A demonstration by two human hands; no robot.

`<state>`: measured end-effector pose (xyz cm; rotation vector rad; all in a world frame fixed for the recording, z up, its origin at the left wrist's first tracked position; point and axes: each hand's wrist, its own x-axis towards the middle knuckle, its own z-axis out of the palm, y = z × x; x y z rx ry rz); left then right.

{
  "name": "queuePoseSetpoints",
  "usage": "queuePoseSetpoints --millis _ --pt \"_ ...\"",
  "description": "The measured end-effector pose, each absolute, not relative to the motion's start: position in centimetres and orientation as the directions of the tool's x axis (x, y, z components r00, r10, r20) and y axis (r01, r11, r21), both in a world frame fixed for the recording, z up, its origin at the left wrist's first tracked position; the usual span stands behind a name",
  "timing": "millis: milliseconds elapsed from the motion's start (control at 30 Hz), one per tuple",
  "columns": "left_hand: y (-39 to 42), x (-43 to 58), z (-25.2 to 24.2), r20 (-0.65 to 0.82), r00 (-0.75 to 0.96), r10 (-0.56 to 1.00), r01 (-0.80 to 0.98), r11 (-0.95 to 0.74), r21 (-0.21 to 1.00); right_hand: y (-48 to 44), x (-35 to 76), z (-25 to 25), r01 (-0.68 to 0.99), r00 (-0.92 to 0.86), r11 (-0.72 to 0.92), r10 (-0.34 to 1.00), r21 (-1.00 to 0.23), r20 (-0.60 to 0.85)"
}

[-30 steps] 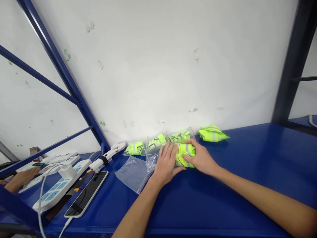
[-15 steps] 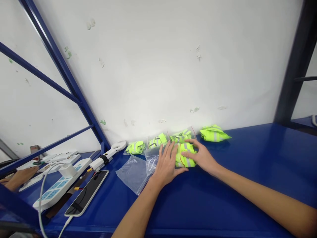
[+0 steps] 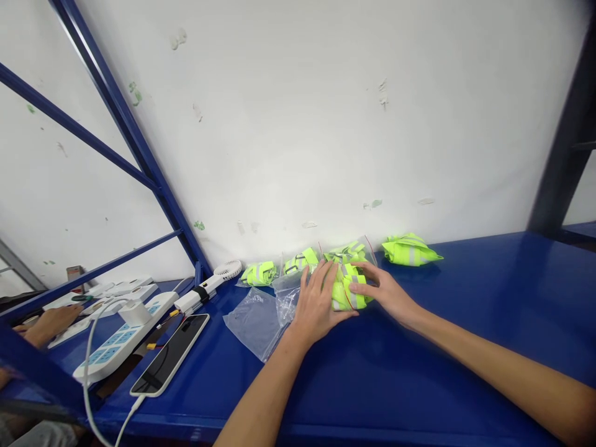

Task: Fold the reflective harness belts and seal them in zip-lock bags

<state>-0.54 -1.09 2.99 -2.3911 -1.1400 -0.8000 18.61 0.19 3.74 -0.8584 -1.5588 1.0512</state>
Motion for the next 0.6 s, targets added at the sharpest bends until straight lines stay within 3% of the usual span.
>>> queuePoseSetpoints --millis 267,433,600 --pt "-0.8 -1.0 3.0 0.620 0.489 0.613 0.789 -0.614 -0.016 0.3 18.7 3.3 0.043 -0.299 0.365 0.893 -0.930 0.336" --pt "-1.1 -0.6 3.1 0.610 0.482 0.629 0.774 -0.632 0.040 0.3 17.8 2.3 0.084 -0.163 0.384 0.916 -0.919 0.367" --pt "-1.2 -0.1 3.3 0.641 0.502 0.581 0.753 -0.658 0.008 -0.3 17.0 2.3 0.179 -0.082 0.403 0.915 -0.897 0.395"
